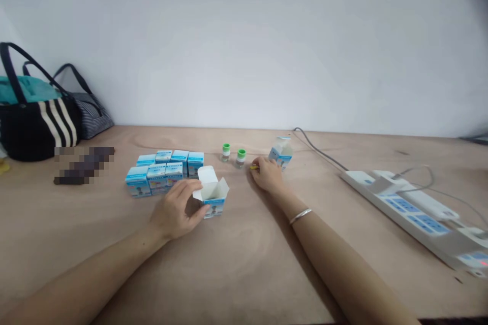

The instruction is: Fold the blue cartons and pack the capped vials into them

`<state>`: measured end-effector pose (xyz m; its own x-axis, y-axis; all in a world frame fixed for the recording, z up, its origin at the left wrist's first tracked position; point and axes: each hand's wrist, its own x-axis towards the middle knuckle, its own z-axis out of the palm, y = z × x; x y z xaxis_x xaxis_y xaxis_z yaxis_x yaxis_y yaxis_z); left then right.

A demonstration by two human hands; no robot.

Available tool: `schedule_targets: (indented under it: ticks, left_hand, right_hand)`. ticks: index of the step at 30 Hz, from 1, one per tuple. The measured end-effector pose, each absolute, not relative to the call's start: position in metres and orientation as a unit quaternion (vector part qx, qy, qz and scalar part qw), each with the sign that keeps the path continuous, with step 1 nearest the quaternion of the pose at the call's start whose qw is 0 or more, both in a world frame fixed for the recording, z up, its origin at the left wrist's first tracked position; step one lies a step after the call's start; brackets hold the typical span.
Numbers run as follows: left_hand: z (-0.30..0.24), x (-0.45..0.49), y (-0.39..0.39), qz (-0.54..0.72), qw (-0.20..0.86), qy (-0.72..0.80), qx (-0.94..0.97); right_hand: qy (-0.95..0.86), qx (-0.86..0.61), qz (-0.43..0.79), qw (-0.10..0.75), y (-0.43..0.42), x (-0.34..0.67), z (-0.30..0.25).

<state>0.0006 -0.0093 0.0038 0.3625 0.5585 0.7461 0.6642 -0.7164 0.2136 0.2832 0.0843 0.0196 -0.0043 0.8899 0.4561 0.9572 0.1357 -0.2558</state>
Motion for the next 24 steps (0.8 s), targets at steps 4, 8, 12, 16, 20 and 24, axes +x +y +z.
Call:
schedule_targets:
  ticks: [4,8,12,16,20,24]
  left_hand:
    - [0.003,0.0,-0.009,-0.432,0.063,-0.38,-0.816]
    - [0.004,0.0,-0.009,-0.427,0.068,-0.382,-0.816]
    - [0.005,0.0,-0.008,-0.426,0.072,-0.381,-0.817]
    - [0.004,0.0,-0.008,-0.43,0.062,-0.38,-0.817]
    - [0.004,0.0,-0.009,-0.428,0.054,-0.383,-0.817]
    - [0.004,0.0,-0.009,-0.425,0.057,-0.38,-0.82]
  right_hand:
    - [-0.704,-0.656,-0.09,0.257,0.081,0.283,0.021]
    - [-0.678,-0.616,-0.098,0.39,0.065,0.271,0.043]
    - [-0.671,-0.476,0.011,0.568,0.029,0.235,0.068]
    - [-0.728,-0.391,0.085,0.557,0.009,0.211,0.076]
    - [-0.657,-0.501,0.051,0.561,0.033,0.229,0.066]
    - [-0.623,-0.646,0.075,0.434,0.062,0.26,0.044]
